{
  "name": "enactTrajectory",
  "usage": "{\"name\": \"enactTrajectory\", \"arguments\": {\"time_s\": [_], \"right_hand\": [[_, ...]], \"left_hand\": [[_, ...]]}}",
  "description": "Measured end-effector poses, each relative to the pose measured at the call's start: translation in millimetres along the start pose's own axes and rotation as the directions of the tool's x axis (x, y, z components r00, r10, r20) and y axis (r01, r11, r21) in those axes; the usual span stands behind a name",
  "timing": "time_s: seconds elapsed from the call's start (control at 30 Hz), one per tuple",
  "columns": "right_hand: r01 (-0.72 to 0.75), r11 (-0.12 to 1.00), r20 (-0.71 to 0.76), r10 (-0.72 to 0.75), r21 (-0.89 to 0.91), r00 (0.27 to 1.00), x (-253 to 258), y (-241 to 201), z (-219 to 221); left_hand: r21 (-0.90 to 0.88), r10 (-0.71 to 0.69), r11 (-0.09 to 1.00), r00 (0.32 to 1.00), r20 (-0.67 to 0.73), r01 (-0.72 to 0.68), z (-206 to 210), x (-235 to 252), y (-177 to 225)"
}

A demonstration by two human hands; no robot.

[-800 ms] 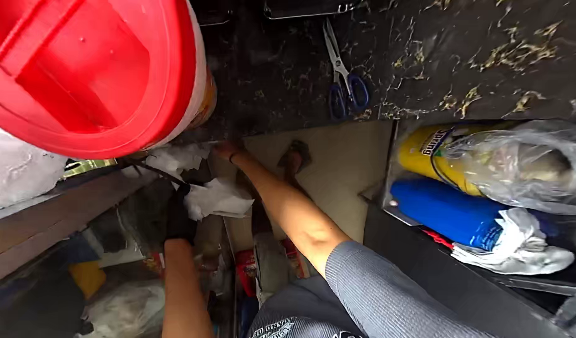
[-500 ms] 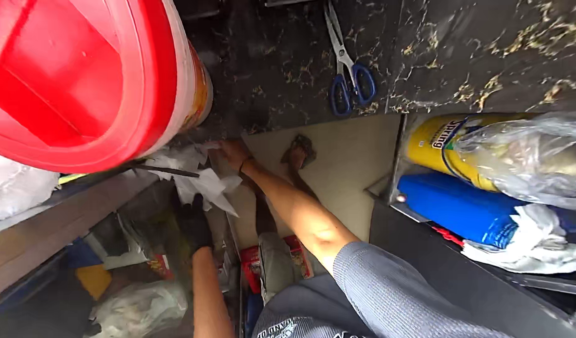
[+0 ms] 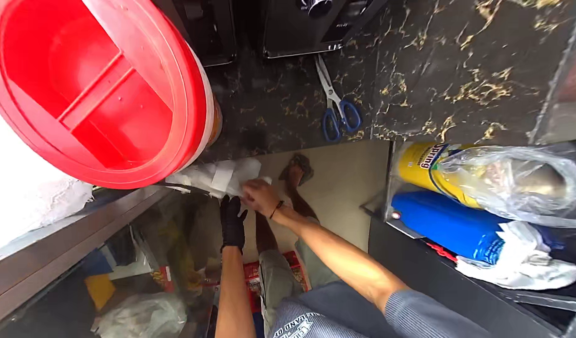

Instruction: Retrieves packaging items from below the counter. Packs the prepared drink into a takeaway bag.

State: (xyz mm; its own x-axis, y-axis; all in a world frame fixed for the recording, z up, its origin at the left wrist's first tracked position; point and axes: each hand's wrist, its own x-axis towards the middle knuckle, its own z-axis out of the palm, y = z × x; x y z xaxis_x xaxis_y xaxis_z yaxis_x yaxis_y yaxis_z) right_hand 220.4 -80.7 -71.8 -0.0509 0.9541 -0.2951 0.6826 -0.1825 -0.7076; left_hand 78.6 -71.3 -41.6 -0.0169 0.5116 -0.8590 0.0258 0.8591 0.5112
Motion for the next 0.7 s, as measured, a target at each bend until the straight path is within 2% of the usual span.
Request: {"name": "enactTrajectory", "arguments": {"time_s": [0.1, 0.17, 0.2, 0.27, 0.3, 0.37, 0.4, 0.43, 0.47, 0.53, 0.6, 0.63, 0.7], "right_hand": [[-0.043, 0.951, 0.158, -0.006, 0.307, 0.987, -11.5, -14.2, -14.8], [-0.148, 0.825, 0.105, 0.108, 0.546, 0.989, -18.5, -13.9, -17.2], [-0.186, 0.769, 0.021, 0.219, 0.612, 0.975, -16.3, -10.2, -17.0], [-0.264, 0.784, -0.086, 0.373, 0.562, 0.924, 4.3, -0.1, -17.9], [-0.287, 0.785, -0.05, 0.374, 0.549, 0.926, 20.4, 3.8, -19.0], [-0.354, 0.785, 0.16, 0.319, 0.509, 0.934, 51.9, 0.6, -22.7], [-0.388, 0.808, 0.304, 0.272, 0.443, 0.913, 62.1, -5.3, -24.7], [-0.412, 0.82, 0.434, 0.227, 0.397, 0.872, 63.4, -12.7, -24.4], [-0.425, 0.813, 0.492, 0.202, 0.398, 0.847, 59.2, -17.3, -21.5], [-0.462, 0.767, 0.441, 0.261, 0.445, 0.859, 43.5, -13.5, -19.4], [-0.528, 0.735, 0.297, 0.438, 0.426, 0.849, 17.8, -8.1, -15.3], [-0.539, 0.728, 0.247, 0.48, 0.423, 0.842, 16.0, -5.4, -12.5], [-0.543, 0.667, 0.288, 0.463, 0.51, 0.838, 24.3, -13.9, -13.5]], "left_hand": [[0.108, 0.071, 0.992, 0.997, -0.025, -0.068, -2.8, 20.8, 0.9], [0.132, 0.105, 0.986, 0.994, -0.026, -0.1, -15.1, 24.2, 0.8], [0.052, 0.126, 0.991, 0.992, -0.021, -0.125, -21.9, 26.7, 0.6], [-0.083, 0.149, 0.985, 0.987, -0.054, -0.153, -36.1, 30.8, -1.9], [-0.041, 0.147, 0.988, 0.987, -0.069, -0.15, -38.9, 24.5, 4.8], [0.113, 0.123, 0.987, 0.991, -0.058, -0.116, -39.7, 12.6, 19.9], [0.187, 0.113, 0.977, 0.993, -0.045, -0.102, -43.3, 9.4, 21.2], [0.187, 0.102, 0.978, 0.994, -0.035, -0.094, -50.5, 7.7, 16.2], [0.208, 0.116, 0.973, 0.992, -0.054, -0.103, -53.5, 5.5, 14.5], [0.254, 0.177, 0.958, 0.97, -0.169, -0.131, -48.5, -4.2, 22.5], [0.216, 0.198, 0.966, 0.946, -0.256, -0.143, -53.2, -16.6, 22.2], [0.211, 0.194, 0.967, 0.948, -0.254, -0.141, -55.0, -22.9, 23.8], [0.304, 0.172, 0.946, 0.967, -0.189, -0.109, -53.6, -40.8, 32.2]]}}
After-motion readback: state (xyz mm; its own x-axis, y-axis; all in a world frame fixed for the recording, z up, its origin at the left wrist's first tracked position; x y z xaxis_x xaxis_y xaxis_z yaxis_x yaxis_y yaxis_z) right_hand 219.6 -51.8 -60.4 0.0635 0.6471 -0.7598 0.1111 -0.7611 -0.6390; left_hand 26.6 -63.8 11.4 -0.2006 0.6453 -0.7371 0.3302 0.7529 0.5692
